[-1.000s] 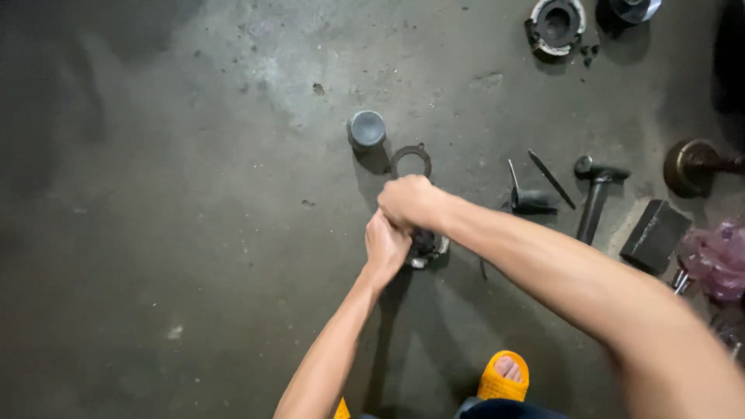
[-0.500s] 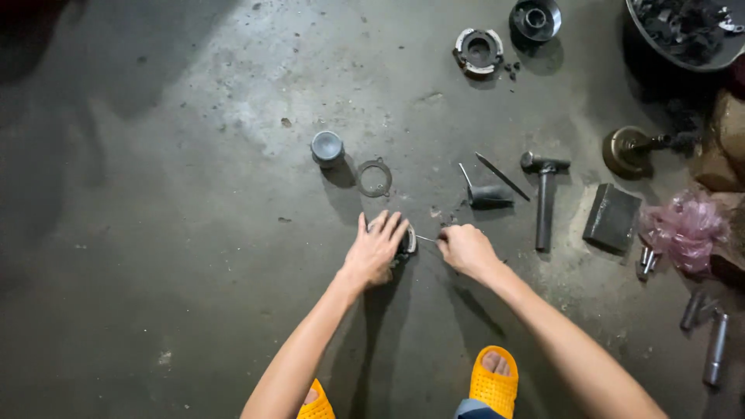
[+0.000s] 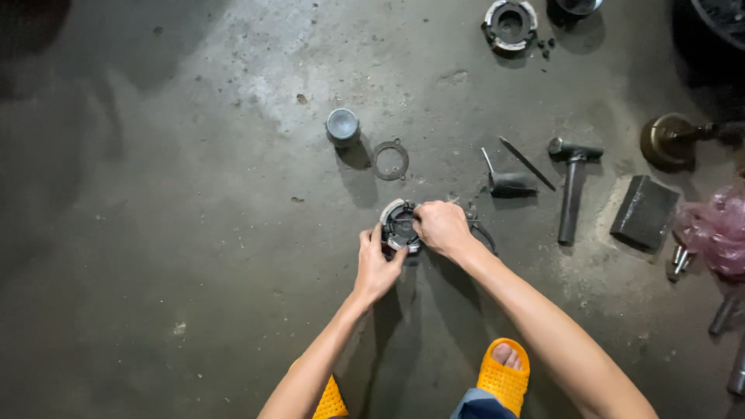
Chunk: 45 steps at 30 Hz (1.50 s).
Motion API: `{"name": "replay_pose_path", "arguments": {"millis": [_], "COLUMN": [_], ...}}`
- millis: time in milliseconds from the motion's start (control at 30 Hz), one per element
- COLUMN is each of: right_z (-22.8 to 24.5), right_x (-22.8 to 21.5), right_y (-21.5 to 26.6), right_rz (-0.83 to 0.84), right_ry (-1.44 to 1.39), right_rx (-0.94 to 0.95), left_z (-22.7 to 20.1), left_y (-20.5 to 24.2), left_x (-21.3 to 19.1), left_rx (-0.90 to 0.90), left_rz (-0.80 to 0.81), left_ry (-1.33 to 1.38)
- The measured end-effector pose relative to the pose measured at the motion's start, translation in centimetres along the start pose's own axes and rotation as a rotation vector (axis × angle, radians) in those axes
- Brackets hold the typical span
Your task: The person sits on the floor and assembles a mechanical component, likely a brake drum or clutch assembly. They use pliers to manipulate small metal clips and springs, fitting them into a circular metal housing. The person also uses a hammer to tap parts into place and handles various small metal pieces scattered on the floor.
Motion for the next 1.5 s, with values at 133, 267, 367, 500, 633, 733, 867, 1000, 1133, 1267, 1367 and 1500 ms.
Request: {"name": "replay_pose_path", "arguments": {"millis": [133, 267, 367, 500, 633, 733, 867, 1000, 1133, 1267, 1367, 1500], "right_z": [0.2, -0.1, 1.1, 2.4, 3.6, 2.9, 1.0, 3.0, 6.9, 8.2, 5.9, 2.1], "right_x": [-0.1, 1.4, 1.2, 0.2, 0.9, 3.4, 10.8, 2.3, -4.9, -3.2, -4.1, -4.3], "right_y": [-0.1, 1.3, 2.5, 3.3, 4.7, 3.5, -0.2, -3.6, -6.5, -8.1, -5.9, -1.4], "right_rz": [0.028, 0.093, 0.119, 0.118, -0.022, -0.183, 0.184, 0.324, 0.229, 0.080, -0.046, -0.098], "right_ry": [-0.120, -0.318, -0.479, -0.553, -0.683, -0.686, -0.619, -0.250, -0.033, 0.191, 0.228, 0.114], "right_rx": [0.026, 0.153, 0.297, 0.397, 0.391, 0.345, 0.346, 0.069, -0.499, -0.778, -0.690, -0.353], "left_z": [-0.6, -2.2, -0.2, -0.9, -1.7, 0.5, 11.9, 15.3, 12.9, 12.8, 13.0, 11.4], "left_y": [-1.2, -4.5, -6.0, -5.9, -5.0, -5.9, -9.4, -11.7, -11.6, -11.6, -11.5, -11.7], "left_x": [-0.9, -1.2, -0.9, -1.3, -1.3, -0.6, 2.5, 4.2, 4.2, 3.8, 3.0, 2.1], "left_rx": [0.018, 0.126, 0.103, 0.120, 0.128, 0.205, 0.140, 0.118, 0.207, 0.062, -0.034, -0.147], "left_rz": [-0.015, 0.097, 0.084, 0.084, 0.080, 0.033, -0.045, -0.058, -0.284, -0.181, -0.107, 0.044], "left_ry": [-0.030, -0.115, -0.161, -0.148, -0.116, -0.092, -0.373, -0.383, -0.339, -0.351, -0.367, -0.489]}}
Point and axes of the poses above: each hand's wrist, its own y-axis away from the middle knuckle, its own x-axis out of the palm, z = x × y, the point moved 6 cm from there along -y, towards the middle knuckle, and after that the axes turned 15 degrees about y, right-handed, at the moved point
